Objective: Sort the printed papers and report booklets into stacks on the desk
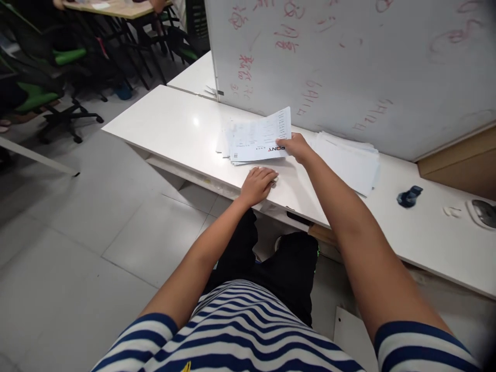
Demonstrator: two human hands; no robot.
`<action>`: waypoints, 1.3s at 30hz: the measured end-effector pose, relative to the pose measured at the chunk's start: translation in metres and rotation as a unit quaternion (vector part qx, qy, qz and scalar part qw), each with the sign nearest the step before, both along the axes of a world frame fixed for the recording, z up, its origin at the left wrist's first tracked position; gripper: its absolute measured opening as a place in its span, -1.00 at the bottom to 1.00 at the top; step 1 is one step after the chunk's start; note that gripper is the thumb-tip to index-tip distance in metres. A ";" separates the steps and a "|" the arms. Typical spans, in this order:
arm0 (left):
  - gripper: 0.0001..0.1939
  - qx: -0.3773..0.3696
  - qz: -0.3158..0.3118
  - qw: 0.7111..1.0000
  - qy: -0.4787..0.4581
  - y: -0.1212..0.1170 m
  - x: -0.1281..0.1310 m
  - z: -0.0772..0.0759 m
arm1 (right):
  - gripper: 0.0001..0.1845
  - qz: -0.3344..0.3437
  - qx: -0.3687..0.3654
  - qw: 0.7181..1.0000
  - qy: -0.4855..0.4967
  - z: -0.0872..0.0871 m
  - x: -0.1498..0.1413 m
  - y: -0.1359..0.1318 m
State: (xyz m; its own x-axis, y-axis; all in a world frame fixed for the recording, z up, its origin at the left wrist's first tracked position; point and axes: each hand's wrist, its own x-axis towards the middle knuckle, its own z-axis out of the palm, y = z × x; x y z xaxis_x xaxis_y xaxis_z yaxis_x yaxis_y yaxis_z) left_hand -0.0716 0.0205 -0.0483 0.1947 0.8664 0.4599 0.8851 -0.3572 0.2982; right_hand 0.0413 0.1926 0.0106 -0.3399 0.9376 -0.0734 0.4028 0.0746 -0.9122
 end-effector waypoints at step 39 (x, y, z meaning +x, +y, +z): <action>-0.64 -0.015 0.014 1.000 -0.012 0.000 0.002 0.000 | -0.38 -0.241 0.192 0.910 -0.278 -0.078 0.161 -0.062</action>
State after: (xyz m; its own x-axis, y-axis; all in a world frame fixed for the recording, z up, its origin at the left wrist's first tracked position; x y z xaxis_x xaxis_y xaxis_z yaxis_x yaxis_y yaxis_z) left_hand -0.0695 0.0207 -0.0482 0.1592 0.8851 0.4372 0.8872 -0.3226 0.3300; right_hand 0.2026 0.1307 -0.0673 0.1078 0.9607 0.2557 0.8646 0.0363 -0.5011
